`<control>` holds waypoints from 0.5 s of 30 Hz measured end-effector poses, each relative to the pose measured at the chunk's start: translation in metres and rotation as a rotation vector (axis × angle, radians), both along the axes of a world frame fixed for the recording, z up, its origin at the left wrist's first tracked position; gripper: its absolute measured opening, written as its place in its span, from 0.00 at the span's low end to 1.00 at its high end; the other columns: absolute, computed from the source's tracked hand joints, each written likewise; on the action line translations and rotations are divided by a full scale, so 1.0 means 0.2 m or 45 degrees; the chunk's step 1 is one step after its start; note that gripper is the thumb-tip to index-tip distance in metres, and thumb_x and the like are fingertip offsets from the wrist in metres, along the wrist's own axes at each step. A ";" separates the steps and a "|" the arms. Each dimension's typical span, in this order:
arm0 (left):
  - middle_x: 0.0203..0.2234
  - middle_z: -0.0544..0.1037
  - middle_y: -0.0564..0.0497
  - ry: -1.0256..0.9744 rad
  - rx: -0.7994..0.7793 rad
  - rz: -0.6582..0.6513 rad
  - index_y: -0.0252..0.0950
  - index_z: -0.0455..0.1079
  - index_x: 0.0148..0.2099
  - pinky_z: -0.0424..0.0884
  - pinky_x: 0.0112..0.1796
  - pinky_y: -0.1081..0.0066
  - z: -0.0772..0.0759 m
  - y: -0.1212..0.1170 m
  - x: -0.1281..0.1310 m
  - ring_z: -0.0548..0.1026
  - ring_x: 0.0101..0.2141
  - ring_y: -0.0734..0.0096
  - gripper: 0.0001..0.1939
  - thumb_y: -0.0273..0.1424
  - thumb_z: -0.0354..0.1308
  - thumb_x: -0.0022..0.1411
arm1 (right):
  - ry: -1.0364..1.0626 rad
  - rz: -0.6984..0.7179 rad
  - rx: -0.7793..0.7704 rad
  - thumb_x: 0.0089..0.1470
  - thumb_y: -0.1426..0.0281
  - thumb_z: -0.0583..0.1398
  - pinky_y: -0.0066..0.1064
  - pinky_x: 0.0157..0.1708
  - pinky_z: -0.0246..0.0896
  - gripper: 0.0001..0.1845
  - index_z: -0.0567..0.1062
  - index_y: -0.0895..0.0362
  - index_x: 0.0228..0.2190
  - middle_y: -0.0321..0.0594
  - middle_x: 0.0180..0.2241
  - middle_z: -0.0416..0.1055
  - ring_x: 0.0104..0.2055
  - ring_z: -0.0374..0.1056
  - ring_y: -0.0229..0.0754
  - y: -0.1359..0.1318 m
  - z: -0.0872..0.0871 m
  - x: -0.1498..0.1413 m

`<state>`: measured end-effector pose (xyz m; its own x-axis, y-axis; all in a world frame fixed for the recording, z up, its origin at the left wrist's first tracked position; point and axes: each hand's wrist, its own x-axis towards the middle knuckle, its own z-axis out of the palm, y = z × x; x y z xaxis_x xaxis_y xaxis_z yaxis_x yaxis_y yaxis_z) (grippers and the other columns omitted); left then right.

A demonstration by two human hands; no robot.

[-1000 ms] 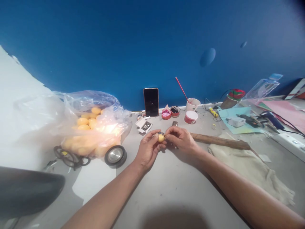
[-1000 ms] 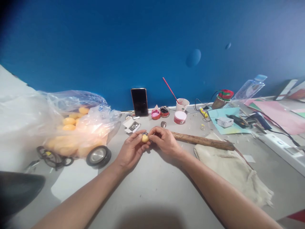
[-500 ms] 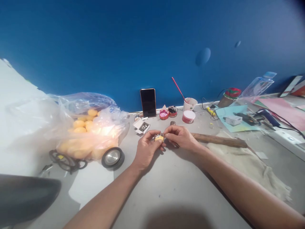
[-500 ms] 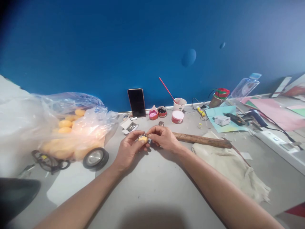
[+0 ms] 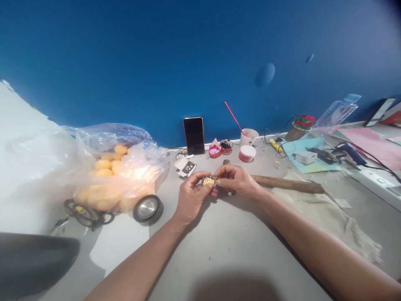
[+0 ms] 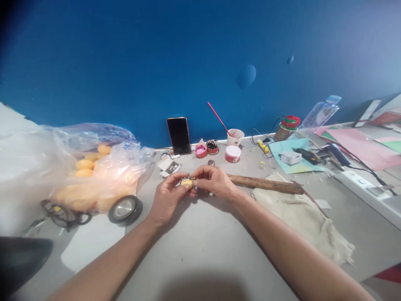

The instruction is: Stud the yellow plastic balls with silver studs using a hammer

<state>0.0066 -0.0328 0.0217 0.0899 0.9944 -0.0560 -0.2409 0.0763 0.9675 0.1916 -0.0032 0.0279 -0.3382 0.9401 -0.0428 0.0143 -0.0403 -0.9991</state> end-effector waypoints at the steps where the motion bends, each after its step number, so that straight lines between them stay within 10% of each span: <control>1: 0.28 0.83 0.49 -0.006 0.003 0.003 0.34 0.74 0.46 0.78 0.31 0.67 0.00 0.00 0.00 0.82 0.27 0.65 0.20 0.35 0.73 0.54 | -0.011 -0.004 0.002 0.49 0.60 0.72 0.26 0.20 0.54 0.17 0.78 0.58 0.35 0.36 0.23 0.74 0.21 0.64 0.35 0.00 0.00 -0.01; 15: 0.26 0.82 0.52 0.082 0.007 -0.021 0.35 0.74 0.47 0.77 0.33 0.70 -0.01 0.01 -0.02 0.79 0.27 0.70 0.20 0.36 0.72 0.55 | -0.151 -0.126 0.116 0.52 0.66 0.65 0.28 0.22 0.56 0.07 0.80 0.57 0.32 0.34 0.22 0.73 0.22 0.63 0.35 -0.03 0.01 -0.03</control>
<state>0.0020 -0.0311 0.0202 0.1028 0.9931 -0.0569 -0.1766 0.0745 0.9815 0.1863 -0.0086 0.0304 -0.2418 0.9703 0.0103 0.1325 0.0435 -0.9902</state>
